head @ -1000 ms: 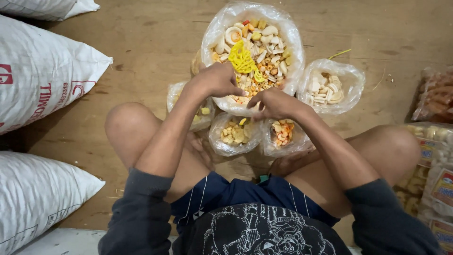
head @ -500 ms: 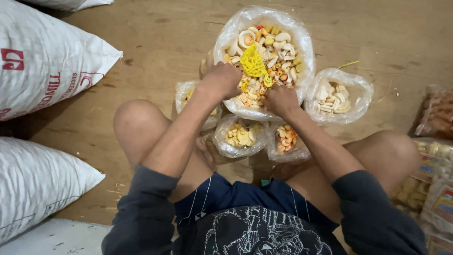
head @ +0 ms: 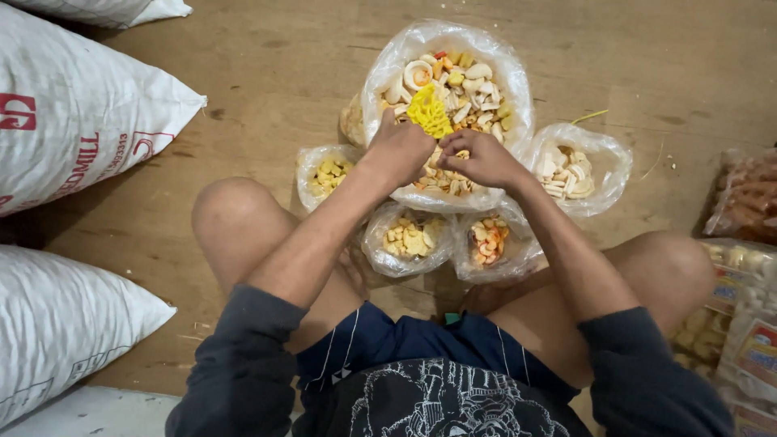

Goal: Sorting different types of crackers and snacks from a large central bag into smaller individual bags by hand.

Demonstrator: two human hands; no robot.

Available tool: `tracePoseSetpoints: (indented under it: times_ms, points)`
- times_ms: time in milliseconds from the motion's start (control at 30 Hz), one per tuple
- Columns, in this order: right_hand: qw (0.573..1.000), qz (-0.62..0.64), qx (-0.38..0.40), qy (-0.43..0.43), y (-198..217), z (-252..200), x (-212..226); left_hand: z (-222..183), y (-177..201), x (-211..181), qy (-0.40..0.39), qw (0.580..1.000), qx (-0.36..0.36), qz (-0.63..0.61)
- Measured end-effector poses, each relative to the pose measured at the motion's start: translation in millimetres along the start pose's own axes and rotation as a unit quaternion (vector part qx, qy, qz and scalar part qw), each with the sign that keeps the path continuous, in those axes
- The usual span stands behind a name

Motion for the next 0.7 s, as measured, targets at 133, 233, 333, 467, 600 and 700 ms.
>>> tracePoseSetpoints:
  times_ms: [133, 233, 333, 467, 600, 700]
  points:
    - [0.99, 0.132, 0.035, -0.038, 7, -3, -4, -1, 4, -6, -0.035, 0.999, -0.03, -0.018]
    - [0.98, 0.186, 0.041, -0.05, 4, -3, -16, 2, 4, -5, -0.051, 0.997, -0.049, -0.004]
    - [0.978, 0.19, 0.061, -0.057, 1, -1, -27, -3, 13, -6, -0.058, 0.997, -0.038, -0.024]
    - [0.976, 0.18, 0.088, -0.081, 3, -6, -5, -5, 3, -7, -0.064, 0.998, -0.014, -0.024]
    - [0.987, 0.081, 0.071, -0.115, 6, 4, -17, -23, -8, -14, -0.069, 0.996, 0.051, -0.035]
    - [0.99, -0.06, 0.05, -0.114, -10, 20, -73, -23, -37, -21, -0.075, 0.992, 0.092, -0.046]
Point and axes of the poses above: each hand's wrist, its own z-axis towards the middle knuckle, its own y-axis out of the back of the hand, x = y × z, the point moved 4 cm from there along z, towards the middle knuckle, and after that the axes turned 7 degrees about z, right-handed, at the moved point
